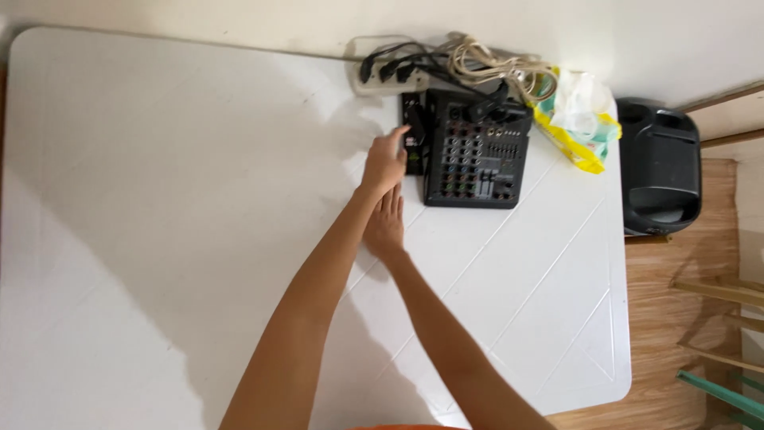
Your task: Coiling a USB cable, storing it in a drawer, and cleaning a table surface with wet wipes.
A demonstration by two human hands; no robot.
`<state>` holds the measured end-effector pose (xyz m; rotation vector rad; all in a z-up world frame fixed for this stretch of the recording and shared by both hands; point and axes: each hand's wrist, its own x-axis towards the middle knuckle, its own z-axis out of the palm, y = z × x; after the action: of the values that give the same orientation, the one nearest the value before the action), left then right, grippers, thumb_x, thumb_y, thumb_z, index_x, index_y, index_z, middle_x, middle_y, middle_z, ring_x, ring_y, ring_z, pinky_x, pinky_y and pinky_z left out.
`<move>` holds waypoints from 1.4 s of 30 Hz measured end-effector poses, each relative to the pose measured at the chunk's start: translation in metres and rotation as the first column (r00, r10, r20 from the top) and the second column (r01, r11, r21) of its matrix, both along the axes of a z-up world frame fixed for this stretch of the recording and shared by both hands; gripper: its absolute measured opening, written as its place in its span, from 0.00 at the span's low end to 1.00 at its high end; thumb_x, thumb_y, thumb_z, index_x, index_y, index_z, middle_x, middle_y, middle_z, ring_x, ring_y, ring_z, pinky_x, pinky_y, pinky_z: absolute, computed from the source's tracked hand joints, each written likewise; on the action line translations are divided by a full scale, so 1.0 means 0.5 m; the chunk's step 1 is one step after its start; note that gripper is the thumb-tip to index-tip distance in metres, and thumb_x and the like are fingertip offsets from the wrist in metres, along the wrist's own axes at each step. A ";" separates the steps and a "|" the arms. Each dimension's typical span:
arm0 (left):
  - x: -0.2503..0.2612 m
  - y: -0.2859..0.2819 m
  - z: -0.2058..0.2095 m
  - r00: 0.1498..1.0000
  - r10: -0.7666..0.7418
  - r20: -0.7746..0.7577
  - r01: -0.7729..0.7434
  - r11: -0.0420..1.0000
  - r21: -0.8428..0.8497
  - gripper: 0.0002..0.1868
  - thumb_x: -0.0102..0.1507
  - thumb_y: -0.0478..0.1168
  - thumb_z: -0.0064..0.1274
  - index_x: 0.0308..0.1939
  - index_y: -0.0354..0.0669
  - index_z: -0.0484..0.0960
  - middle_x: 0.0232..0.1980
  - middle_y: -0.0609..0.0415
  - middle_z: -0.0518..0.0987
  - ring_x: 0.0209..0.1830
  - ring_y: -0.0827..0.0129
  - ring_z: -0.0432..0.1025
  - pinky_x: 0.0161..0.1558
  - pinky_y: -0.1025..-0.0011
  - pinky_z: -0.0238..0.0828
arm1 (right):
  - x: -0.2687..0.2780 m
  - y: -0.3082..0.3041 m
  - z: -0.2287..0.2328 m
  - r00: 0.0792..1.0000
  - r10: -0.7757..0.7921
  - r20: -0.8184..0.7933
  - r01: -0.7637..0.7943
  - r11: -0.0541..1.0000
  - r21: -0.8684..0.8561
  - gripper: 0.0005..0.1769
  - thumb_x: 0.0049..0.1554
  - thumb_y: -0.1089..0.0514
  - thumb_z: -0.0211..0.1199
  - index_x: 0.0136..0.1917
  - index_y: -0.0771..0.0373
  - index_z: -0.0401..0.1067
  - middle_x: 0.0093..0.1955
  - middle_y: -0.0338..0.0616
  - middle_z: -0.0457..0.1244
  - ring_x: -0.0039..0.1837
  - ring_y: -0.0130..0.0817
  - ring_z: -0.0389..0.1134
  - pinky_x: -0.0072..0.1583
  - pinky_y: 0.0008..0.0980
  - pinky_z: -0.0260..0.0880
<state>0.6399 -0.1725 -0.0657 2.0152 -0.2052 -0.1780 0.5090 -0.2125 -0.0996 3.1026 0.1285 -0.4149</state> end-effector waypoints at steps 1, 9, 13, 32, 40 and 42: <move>0.013 -0.024 -0.003 1.000 -0.004 0.005 0.004 1.000 -0.004 0.25 0.69 0.37 0.51 0.72 0.54 0.71 0.61 0.37 0.74 0.63 0.45 0.70 0.63 0.54 0.68 | -0.001 0.003 0.030 1.000 -0.004 0.005 0.004 1.000 -0.004 0.49 0.67 0.40 0.47 0.83 0.74 0.30 0.85 0.70 0.24 0.85 0.64 0.21 0.80 0.55 0.26; 0.061 -0.106 -0.020 0.993 -0.029 0.116 -0.014 0.934 0.357 0.31 0.62 0.42 0.63 0.67 0.63 0.68 0.63 0.25 0.60 0.54 0.34 0.67 0.50 0.50 0.73 | -0.024 -0.012 0.046 0.997 -0.073 0.031 0.060 0.948 0.313 0.56 0.59 0.32 0.55 0.83 0.69 0.37 0.86 0.64 0.29 0.85 0.62 0.22 0.81 0.53 0.25; 0.060 -0.124 -0.018 0.998 0.011 0.068 -0.039 0.907 0.419 0.32 0.62 0.40 0.63 0.67 0.64 0.68 0.64 0.26 0.61 0.54 0.37 0.70 0.47 0.54 0.77 | -0.041 -0.012 0.005 0.997 -0.026 -0.068 0.043 0.963 0.267 0.53 0.62 0.31 0.54 0.83 0.69 0.40 0.86 0.62 0.31 0.86 0.61 0.23 0.83 0.54 0.24; -0.078 0.206 0.079 0.996 0.057 0.065 -0.055 0.998 -0.034 0.28 0.62 0.32 0.59 0.64 0.49 0.68 0.61 0.40 0.70 0.58 0.45 0.69 0.55 0.53 0.72 | 0.042 -0.023 -0.025 0.948 -0.312 0.067 0.253 0.863 0.437 0.47 0.69 0.40 0.41 0.81 0.78 0.29 0.85 0.68 0.24 0.85 0.65 0.22 0.81 0.57 0.27; -0.152 0.298 0.157 0.979 0.137 -0.149 -0.144 0.989 -0.038 0.26 0.64 0.36 0.56 0.65 0.49 0.67 0.61 0.43 0.67 0.56 0.55 0.70 0.53 0.59 0.73 | 0.250 -0.086 -0.036 0.953 -0.272 0.131 0.204 0.899 0.387 0.48 0.70 0.37 0.40 0.82 0.76 0.27 0.86 0.68 0.24 0.86 0.62 0.22 0.82 0.54 0.27; -0.164 0.306 0.160 0.983 0.130 -0.127 -0.134 0.991 -0.026 0.26 0.64 0.36 0.58 0.65 0.49 0.68 0.57 0.45 0.70 0.53 0.56 0.70 0.51 0.60 0.72 | 0.308 -0.088 -0.027 0.941 -0.337 0.017 0.306 0.874 0.377 0.49 0.69 0.35 0.38 0.81 0.74 0.25 0.84 0.66 0.22 0.85 0.59 0.22 0.80 0.53 0.25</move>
<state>0.5578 -0.0196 0.0141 1.9682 0.0047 -0.2139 0.6631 -0.2565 -0.1130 3.5174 -0.3634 -0.2914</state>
